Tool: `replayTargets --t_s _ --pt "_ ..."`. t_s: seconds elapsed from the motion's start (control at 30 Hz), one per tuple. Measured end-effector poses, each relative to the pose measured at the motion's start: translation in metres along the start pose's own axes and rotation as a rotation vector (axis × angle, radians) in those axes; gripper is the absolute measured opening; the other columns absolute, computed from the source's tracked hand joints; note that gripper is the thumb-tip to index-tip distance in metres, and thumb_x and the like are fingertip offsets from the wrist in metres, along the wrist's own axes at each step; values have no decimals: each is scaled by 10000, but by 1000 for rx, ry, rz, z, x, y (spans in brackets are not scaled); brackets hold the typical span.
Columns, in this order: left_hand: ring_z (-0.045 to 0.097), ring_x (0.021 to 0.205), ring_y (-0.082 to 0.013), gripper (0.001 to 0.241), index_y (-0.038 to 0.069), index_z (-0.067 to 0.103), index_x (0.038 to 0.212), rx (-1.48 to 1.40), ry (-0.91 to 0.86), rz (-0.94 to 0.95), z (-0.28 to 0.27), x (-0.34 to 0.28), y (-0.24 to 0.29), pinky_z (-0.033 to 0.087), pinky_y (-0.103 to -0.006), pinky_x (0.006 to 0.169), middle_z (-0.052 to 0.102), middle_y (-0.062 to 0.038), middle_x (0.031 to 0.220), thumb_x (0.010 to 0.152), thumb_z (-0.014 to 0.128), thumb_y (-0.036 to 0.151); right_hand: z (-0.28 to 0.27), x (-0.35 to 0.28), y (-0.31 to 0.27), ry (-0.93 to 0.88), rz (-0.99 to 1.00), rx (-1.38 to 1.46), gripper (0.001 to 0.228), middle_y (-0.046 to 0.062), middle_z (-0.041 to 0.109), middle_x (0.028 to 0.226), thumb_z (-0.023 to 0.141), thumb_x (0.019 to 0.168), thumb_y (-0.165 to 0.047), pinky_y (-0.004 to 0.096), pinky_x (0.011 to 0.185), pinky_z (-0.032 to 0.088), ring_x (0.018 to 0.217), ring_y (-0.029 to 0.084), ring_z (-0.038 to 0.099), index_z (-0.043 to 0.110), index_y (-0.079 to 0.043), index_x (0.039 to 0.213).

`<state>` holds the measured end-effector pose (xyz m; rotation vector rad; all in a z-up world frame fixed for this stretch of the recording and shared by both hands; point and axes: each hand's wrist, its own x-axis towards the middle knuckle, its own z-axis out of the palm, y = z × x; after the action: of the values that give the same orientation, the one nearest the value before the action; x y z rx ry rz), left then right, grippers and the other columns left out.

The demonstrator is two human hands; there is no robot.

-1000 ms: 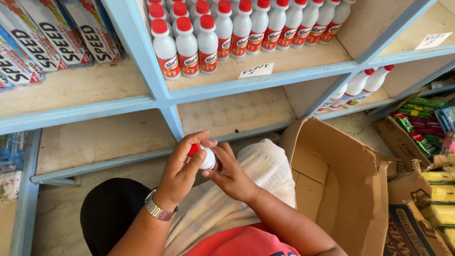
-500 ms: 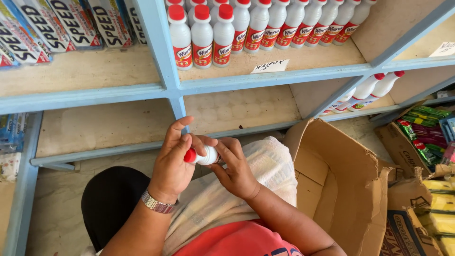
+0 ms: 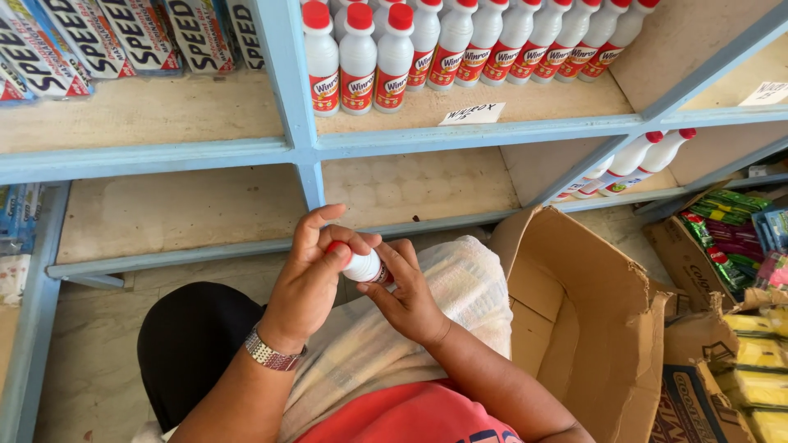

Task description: Organizing and restocking small bottles of cleaning solution onto retail shelves from a cardboard box.

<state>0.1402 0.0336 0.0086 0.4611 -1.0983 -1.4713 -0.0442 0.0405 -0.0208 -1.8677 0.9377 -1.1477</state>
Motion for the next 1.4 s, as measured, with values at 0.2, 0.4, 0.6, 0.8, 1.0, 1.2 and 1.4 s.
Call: replayTargets --t_s 0.2,0.4,0.6,0.8,1.0,1.2,1.4 --pt "674 1118 -340 384 94 390 1478 -179 87 -29 -11 2 -4 535 -492 1007 673 -151 1083 1122 488 199 1 -8 18 -246 144 471 554 85 494 1313 672 1015 -168 321 1041 456 1208 205 516 462 -28 1507" --pt "667 1218 -251 488 62 443 1449 -69 -13 -195 2 0 16 555 -400 999 658 -79 1244 1032 465 314 1 -5 0 -349 466 1285 604 191 662 1114 699 999 -375 381 884 524 1001 298 668 516 31 1406" --pt "729 918 -210 294 47 538 1242 371 29 -89 8 -6 2 597 -322 796 679 -70 969 1066 508 280 6 -19 14 -487 332 855 664 127 603 1055 778 992 -365 365 808 541 906 243 638 441 22 1412" --pt "735 774 -227 358 47 545 952 138 206 -97 3 -5 -5 583 -334 701 620 -79 836 1121 442 345 14 -11 -6 -394 414 748 685 93 626 1048 503 1026 -558 337 727 585 805 206 667 401 -62 1487" --pt "693 706 -239 386 55 547 955 12 286 -132 3 -2 -11 590 -358 665 617 -90 768 1111 430 388 24 -14 13 -259 648 1124 591 153 664 998 373 1096 -524 408 654 599 746 265 695 466 -45 1430" --pt "695 778 -199 346 62 549 1030 256 262 -24 -6 -3 -10 583 -320 731 649 -94 836 1132 410 362 13 -10 -6 -452 705 1335 550 169 690 1011 433 1023 -512 430 668 604 783 312 728 481 -66 1340" --pt "624 1081 -160 376 93 352 1430 392 80 65 5 2 -5 531 -316 975 647 -97 1222 1087 502 131 21 -1 -10 -70 189 430 522 174 616 1205 428 1137 -439 419 855 542 1005 264 634 425 -29 1460"
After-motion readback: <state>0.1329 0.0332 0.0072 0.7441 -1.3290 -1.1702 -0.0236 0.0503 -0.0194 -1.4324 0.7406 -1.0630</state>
